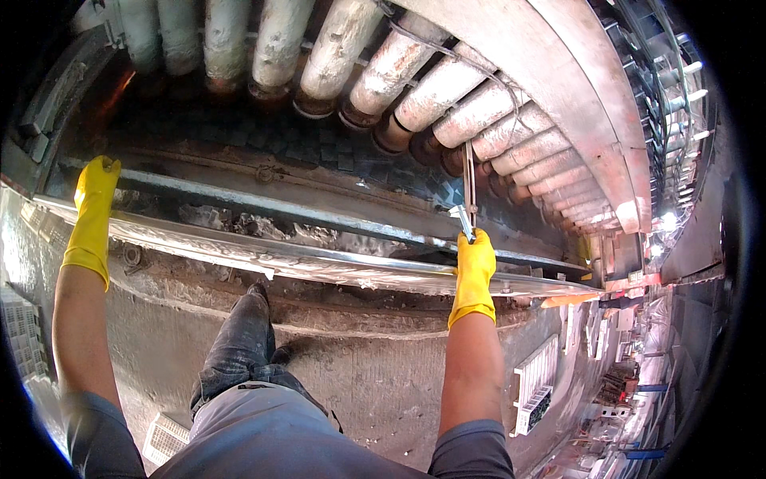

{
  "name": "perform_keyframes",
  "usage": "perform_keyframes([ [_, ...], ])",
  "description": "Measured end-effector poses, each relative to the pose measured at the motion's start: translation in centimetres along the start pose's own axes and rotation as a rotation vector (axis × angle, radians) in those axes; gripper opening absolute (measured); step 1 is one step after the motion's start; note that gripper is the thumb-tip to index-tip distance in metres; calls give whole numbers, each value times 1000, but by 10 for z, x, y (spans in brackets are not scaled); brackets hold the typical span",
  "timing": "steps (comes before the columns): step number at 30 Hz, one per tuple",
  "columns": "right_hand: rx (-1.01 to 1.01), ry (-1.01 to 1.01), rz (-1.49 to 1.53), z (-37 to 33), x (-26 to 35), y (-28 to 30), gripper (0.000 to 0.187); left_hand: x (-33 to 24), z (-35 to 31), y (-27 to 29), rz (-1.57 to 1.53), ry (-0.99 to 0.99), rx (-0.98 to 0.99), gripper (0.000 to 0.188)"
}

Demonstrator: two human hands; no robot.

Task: The person uses a long metal tool to scrape debris from the interior of a large industrial machine. They repeatedly insert the tool into the gap between the machine's curved wall and a horizontal bar, pulling out dark residue. The person then moves to a nearby area and places the collected debris into a white plastic crate.

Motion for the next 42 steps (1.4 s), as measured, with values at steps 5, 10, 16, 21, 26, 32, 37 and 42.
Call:
perform_keyframes([
  [5,-2,-13,12,-13,-14,-2,47,21,-8,-7,-25,-17,-8,43],
  [10,-10,-3,31,-25,-24,-1,45,34,-17,-10,3,-4,-5,43],
  [16,-14,9,31,-36,-37,-1,43,45,-31,-14,-34,4,27,46],
  [21,-22,10,27,-46,-43,0,42,53,-43,-10,-23,5,3,49],
  [26,-30,27,36,-52,-54,-2,41,57,-52,-8,-41,-28,-34,50],
  [32,-47,38,25,-68,-64,1,41,61,-74,-5,-29,-60,-91,48],
  [37,-37,37,35,-78,-73,-3,42,77,-84,-2,-25,-66,-116,45],
  [42,-36,21,51,-87,-83,-1,42,81,-92,-11,-47,-15,-8,48],
])
Point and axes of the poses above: each hand's wrist, its own z-axis towards the middle knuckle, its own y-axis out of the back of the hand, x = y × z, the point moved 10 cm from there along z, towards the middle knuckle, and after that the axes turned 5 degrees about x, right-handed, at the moved point
